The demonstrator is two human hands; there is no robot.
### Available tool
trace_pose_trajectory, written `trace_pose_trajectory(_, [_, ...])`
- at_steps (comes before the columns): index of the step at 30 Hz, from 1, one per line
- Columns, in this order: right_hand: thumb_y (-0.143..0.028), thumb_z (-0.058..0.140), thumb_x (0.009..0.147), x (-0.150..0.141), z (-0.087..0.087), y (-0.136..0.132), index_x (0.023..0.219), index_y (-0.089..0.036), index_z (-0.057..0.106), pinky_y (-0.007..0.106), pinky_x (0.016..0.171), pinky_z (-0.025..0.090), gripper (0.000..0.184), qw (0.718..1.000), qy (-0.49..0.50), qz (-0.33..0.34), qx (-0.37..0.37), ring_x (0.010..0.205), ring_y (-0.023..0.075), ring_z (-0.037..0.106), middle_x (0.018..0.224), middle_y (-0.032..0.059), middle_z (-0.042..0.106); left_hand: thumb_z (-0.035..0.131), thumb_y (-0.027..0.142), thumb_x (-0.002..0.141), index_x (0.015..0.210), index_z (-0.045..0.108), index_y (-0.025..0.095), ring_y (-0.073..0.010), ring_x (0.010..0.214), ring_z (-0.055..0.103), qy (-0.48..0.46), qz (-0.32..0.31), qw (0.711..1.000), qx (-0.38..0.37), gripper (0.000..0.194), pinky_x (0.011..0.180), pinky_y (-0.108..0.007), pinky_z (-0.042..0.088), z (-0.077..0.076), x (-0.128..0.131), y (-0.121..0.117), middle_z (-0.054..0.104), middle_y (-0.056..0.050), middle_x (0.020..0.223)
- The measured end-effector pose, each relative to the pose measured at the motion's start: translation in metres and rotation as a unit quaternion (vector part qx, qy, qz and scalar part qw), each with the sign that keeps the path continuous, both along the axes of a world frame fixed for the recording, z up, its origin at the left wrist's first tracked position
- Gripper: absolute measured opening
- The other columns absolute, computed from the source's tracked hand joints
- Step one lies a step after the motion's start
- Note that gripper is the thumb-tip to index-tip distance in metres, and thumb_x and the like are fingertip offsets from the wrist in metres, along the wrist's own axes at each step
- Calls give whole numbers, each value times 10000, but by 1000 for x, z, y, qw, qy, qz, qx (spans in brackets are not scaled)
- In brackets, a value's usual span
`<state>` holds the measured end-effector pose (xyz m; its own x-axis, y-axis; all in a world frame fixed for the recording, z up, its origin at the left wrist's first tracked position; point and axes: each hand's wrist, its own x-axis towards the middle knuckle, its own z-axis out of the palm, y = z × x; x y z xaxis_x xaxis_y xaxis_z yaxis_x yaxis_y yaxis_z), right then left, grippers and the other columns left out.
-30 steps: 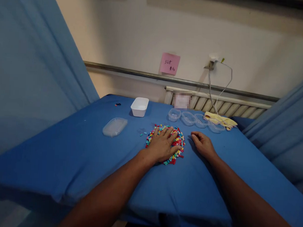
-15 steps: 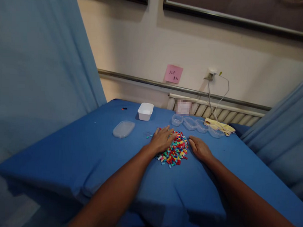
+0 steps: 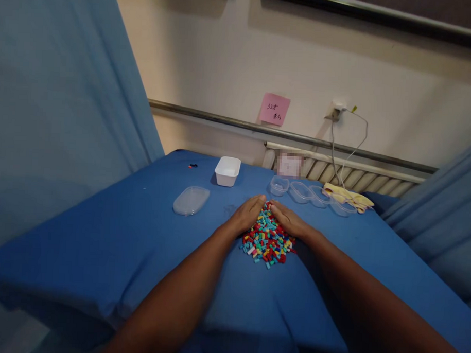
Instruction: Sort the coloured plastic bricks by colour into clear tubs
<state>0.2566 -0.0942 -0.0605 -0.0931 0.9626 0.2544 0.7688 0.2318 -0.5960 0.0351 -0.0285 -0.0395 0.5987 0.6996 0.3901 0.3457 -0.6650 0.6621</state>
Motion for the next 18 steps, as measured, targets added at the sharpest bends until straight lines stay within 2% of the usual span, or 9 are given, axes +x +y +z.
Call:
trace_pose_trajectory(3, [-756, 303, 1142, -9, 11, -8, 1709, -199, 532, 594, 1392, 290, 828, 1000, -11, 25, -10, 1670, 341, 418, 1767, 143, 493, 153, 628, 1169, 1413, 733, 152, -272, 1445, 667, -15, 19, 999, -43, 789, 1274, -431, 487, 0, -2, 3, 739, -145, 1510])
trace_pose_trajectory(6, [-729, 446, 1128, -22, 22, -23, 1722, -257, 514, 603, 1402, 249, 762, 997, -29, 69, -6, 1694, 341, 370, 1807, 114, 434, 176, 648, 1163, 1325, 773, 170, -279, 1407, 690, -22, 16, 997, -76, 781, 1263, -435, 498, -1, -3, 5, 772, -134, 1452])
trace_pose_trajectory(8, [-707, 544, 1106, -35, 29, -32, 1730, -256, 498, 636, 1397, 230, 771, 991, -75, 110, 5, 1708, 363, 332, 1829, 136, 388, 181, 648, 1162, 1300, 780, 171, -281, 1410, 688, -25, 14, 995, -92, 778, 1272, -437, 490, -3, -3, 6, 773, -132, 1450])
trace_pose_trajectory(10, [-676, 523, 1128, -47, 36, -41, 1749, -216, 460, 648, 1390, 240, 776, 984, -121, 128, 16, 1716, 373, 307, 1841, 176, 348, 195, 644, 1160, 1329, 771, 166, -283, 1446, 667, -28, 15, 994, -105, 768, 1300, -446, 460, -3, -3, 6, 756, -133, 1485])
trace_pose_trajectory(12, [-672, 459, 1150, -56, 41, -51, 1760, -197, 438, 656, 1386, 244, 773, 983, -144, 110, 19, 1722, 382, 290, 1847, 192, 326, 211, 645, 1157, 1376, 758, 169, -279, 1489, 639, -32, 16, 993, -116, 758, 1326, -451, 432, -2, -4, 6, 731, -127, 1530])
trace_pose_trajectory(14, [-708, 453, 1137, -63, 42, -61, 1755, -203, 452, 650, 1392, 229, 798, 982, -160, 102, 27, 1722, 388, 288, 1845, 190, 335, 209, 656, 1152, 1416, 746, 174, -274, 1519, 617, -36, 19, 991, -125, 768, 1341, -453, 414, -1, -5, 7, 711, -122, 1562])
trace_pose_trajectory(18, [-802, 555, 1052, -74, 33, -73, 1716, -239, 525, 661, 1394, 205, 871, 970, -187, 142, 57, 1701, 408, 331, 1805, 186, 425, 168, 674, 1140, 1481, 714, 148, -281, 1567, 575, -39, 31, 989, -140, 831, 1371, -477, 370, 4, -8, 7, 681, -139, 1596])
